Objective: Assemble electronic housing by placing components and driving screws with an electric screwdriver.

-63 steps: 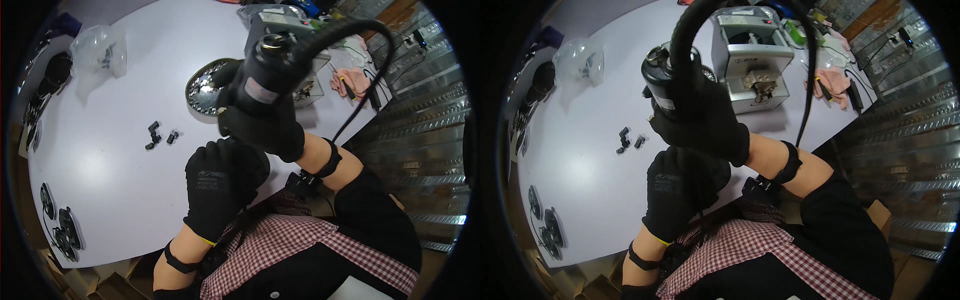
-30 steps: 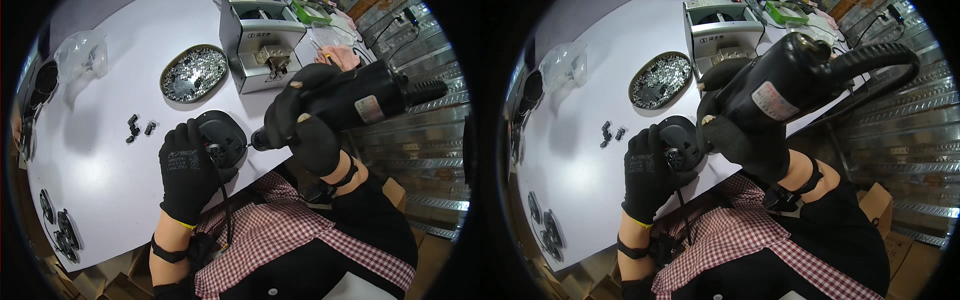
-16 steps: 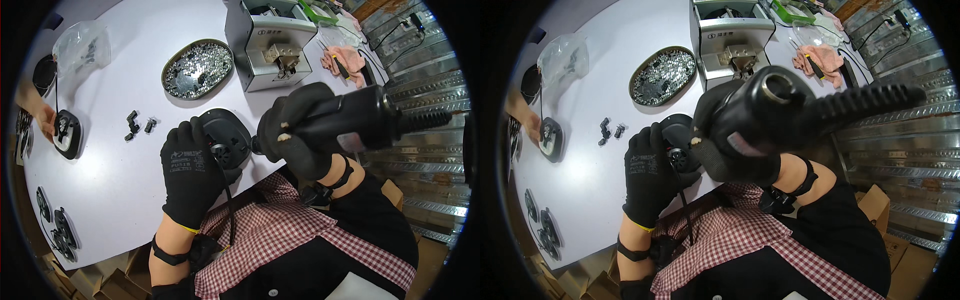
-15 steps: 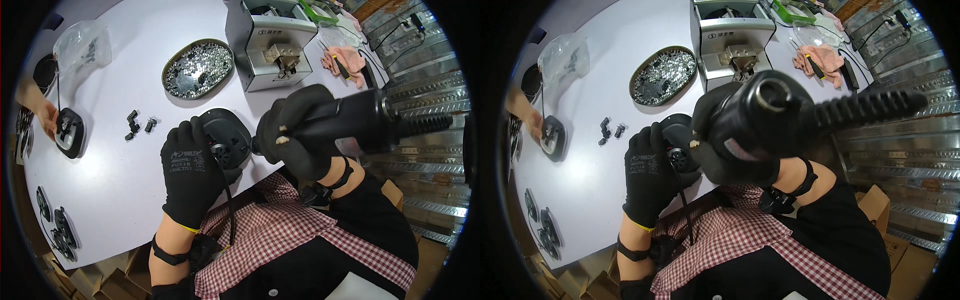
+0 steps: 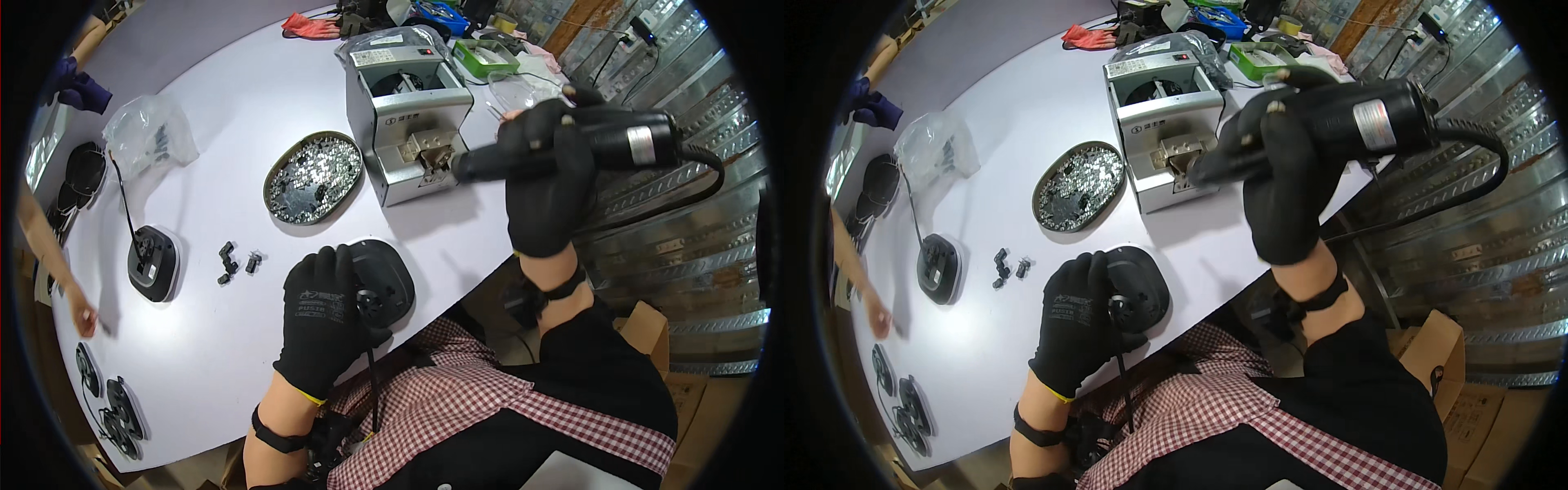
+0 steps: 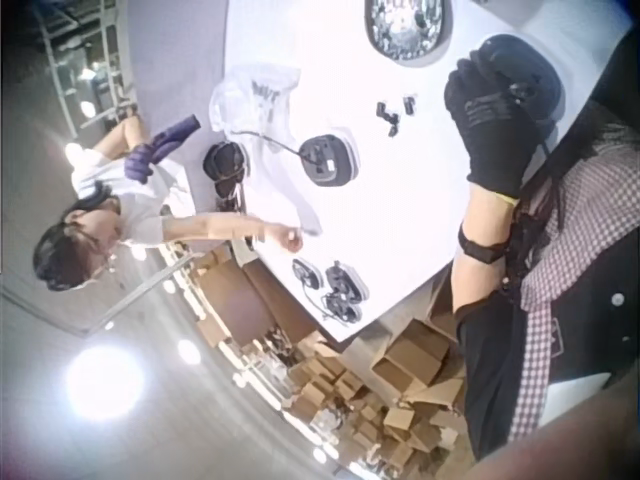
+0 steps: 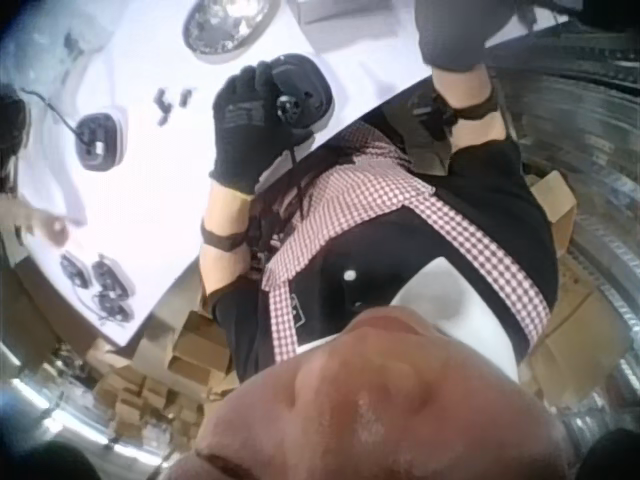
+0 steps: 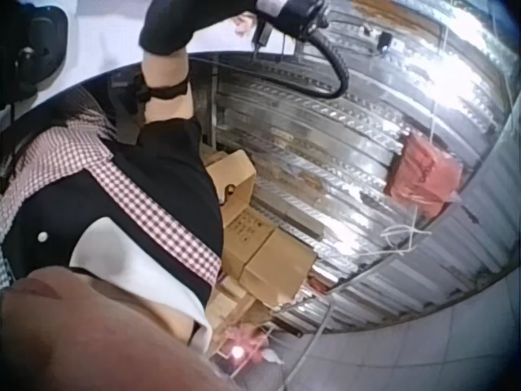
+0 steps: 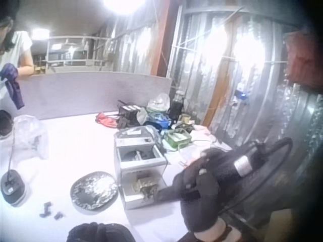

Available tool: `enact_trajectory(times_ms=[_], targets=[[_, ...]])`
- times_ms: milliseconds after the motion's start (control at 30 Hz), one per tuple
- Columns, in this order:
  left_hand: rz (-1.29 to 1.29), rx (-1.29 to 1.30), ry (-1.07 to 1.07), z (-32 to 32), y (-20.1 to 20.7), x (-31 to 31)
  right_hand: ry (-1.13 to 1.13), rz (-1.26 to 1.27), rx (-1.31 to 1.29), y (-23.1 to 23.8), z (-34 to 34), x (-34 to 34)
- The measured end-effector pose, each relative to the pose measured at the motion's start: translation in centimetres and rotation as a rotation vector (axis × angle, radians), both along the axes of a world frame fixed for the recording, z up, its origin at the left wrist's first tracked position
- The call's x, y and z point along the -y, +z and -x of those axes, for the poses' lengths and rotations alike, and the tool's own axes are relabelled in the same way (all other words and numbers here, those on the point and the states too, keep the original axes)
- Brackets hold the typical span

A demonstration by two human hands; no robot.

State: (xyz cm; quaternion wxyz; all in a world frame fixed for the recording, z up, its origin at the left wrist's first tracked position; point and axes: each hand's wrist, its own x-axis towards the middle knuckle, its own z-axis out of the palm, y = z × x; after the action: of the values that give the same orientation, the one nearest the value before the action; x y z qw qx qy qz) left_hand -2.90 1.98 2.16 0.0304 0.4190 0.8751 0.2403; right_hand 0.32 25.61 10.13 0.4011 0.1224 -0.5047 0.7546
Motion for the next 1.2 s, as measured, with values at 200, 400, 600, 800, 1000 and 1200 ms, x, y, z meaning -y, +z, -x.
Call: enact_trajectory(times_ms=[200,400,600,800,1000,1200], targets=[[0.003,-0.006,-0.118,0.7,-0.1,-0.4,-0.569,-0.733,0.238,-2.4,2.9,-3.3],[0.018,-0.075,-0.19,-0.9,0.4,-0.1,-0.594,-1.107,0.452,-0.8,1.9,-2.6],[-0.13,-0.017,-0.194,-2.0,-0.7,-0.4,0.291,-0.099,0.225,-1.5,2.3,2.9],[-0.07,-0.071,-0.192,-2.6,-3.1,0.5,0.36,-0.289,0.414,-2.4,4.4,8.1],[-0.183,0.005,-0.192,-2.7,-2.9,0.8,0.374,-0.337,0.509,-3.2,5.2,9.5],[-0.179,0.042,-0.189,-2.3,-2.1,0.8,0.382,-0.277,0.496,-4.1,6.3,10.3]])
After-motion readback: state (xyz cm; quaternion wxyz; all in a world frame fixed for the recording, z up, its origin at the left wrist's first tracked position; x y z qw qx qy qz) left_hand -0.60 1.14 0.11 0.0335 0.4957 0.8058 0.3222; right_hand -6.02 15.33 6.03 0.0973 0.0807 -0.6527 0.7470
